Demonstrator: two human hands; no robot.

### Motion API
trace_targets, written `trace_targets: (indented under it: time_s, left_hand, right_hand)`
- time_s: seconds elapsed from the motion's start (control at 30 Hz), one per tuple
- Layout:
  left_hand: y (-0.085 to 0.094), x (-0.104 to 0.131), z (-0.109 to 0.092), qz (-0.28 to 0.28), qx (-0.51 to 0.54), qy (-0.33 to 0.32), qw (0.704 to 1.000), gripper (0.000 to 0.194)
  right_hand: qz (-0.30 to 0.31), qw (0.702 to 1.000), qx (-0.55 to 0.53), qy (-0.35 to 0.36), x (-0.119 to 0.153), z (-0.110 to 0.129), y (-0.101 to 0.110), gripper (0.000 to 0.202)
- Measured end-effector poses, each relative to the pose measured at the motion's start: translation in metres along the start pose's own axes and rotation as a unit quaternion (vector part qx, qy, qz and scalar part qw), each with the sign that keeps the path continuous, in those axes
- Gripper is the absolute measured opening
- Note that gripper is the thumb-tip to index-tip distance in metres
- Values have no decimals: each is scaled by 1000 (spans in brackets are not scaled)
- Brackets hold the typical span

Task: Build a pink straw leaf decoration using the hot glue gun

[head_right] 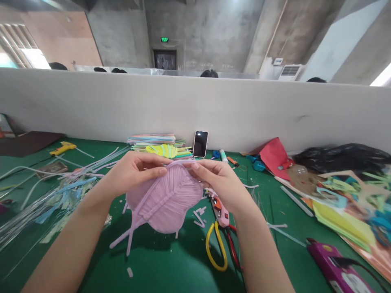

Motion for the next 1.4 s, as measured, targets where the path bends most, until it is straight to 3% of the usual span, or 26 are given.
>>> trace_targets:
  time_s: [0.17, 0.27, 0.4, 0.63, 0.87, 1.1, 1.23, 1.4]
  left_hand:
    - [-4, 2, -4, 30, -35, 4, 999, 20]
    - [-7, 1, -5, 39, -34, 7, 999, 19]
    - [-8, 1, -5, 40, -42, 9, 998, 19]
    - [-6, 2, -4, 46, -87, -7, 995, 20]
    - [-8, 1, -3, 37, -79, 2, 996, 20]
    - [-6, 0, 2, 28, 11, 33, 999, 18]
    - [-6, -4, 9, 16, 70, 46, 996, 20]
    - [-4, -5, 14, 10, 76, 63, 995, 22]
  right_hand:
    - [13, 999, -33, 38, 1, 7, 6, 32]
    - [19, 998, 24, 62, 3, 13, 5, 23]
    - [44, 994, 96, 19, 6, 14, 2, 23]
    - [73, 985, 159, 9, 6, 13, 0, 23]
    - [80, 994, 72, -17, 5, 7, -2, 29]
    - [91, 996, -10, 5, -5, -3, -6, 23]
    - [111, 983, -137, -45, -16, -20, -14, 34]
    - [118, 980, -151, -61, -19, -28, -23, 45]
Point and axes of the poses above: each hand's wrist, its own x-axis away from the middle knuckle, its own y-axis out of the back of the hand, z = x × y, the point moved 4 cm from there along -x, towards the middle knuckle, and after that the axes turned 2 degrees about x, right-handed, at the moved point
